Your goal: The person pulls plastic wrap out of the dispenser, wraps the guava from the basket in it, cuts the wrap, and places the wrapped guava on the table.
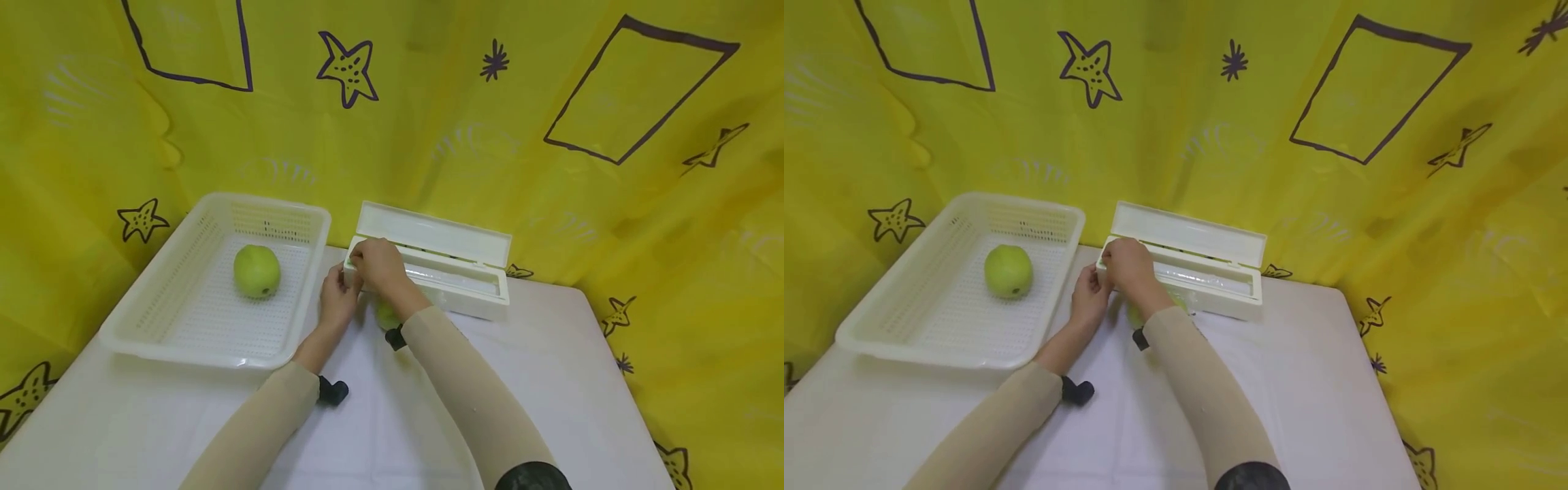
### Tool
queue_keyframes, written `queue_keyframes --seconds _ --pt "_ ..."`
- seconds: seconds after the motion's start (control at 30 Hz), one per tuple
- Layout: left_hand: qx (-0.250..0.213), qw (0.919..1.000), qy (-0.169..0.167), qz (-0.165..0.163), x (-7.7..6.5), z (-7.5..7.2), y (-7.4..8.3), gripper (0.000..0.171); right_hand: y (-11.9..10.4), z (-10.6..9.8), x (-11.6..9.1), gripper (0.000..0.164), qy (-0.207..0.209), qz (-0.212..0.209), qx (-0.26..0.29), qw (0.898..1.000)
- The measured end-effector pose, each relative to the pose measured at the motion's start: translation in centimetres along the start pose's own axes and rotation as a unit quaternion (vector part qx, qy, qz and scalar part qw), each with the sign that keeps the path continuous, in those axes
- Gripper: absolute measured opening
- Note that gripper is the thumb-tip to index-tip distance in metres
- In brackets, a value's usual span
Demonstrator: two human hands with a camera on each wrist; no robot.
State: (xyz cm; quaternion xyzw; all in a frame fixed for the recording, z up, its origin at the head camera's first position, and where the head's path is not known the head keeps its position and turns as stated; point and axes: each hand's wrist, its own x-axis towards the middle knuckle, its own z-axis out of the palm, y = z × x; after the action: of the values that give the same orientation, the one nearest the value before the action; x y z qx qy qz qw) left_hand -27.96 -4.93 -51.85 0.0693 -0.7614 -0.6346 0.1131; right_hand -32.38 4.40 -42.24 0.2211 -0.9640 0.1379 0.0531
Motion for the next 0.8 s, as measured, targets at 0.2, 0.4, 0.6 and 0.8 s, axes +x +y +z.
queue_keyframes --seconds 0.2,0.4,0.6,0.8 --pt "0.041 0.9989 0.023 0.001 0.2 0.6 0.2 0.054 -0.1 -0.3 0.1 0.013 -0.012 -0.003 -0.012 1.0" --pt "0.123 0.9898 0.067 0.026 0.5 1.3 -0.2 0.062 -0.5 -0.4 0.2 0.015 -0.018 -0.014 -0.03 0.999" --pt "0.133 0.9895 0.048 0.028 0.4 0.9 -0.4 0.067 0.1 -0.2 -1.2 0.015 0.001 -0.025 -0.012 1.0" --pt "0.003 0.9983 -0.056 -0.015 0.5 -0.9 -0.4 0.065 0.8 0.4 -4.4 0.025 0.012 0.056 -0.053 0.997"
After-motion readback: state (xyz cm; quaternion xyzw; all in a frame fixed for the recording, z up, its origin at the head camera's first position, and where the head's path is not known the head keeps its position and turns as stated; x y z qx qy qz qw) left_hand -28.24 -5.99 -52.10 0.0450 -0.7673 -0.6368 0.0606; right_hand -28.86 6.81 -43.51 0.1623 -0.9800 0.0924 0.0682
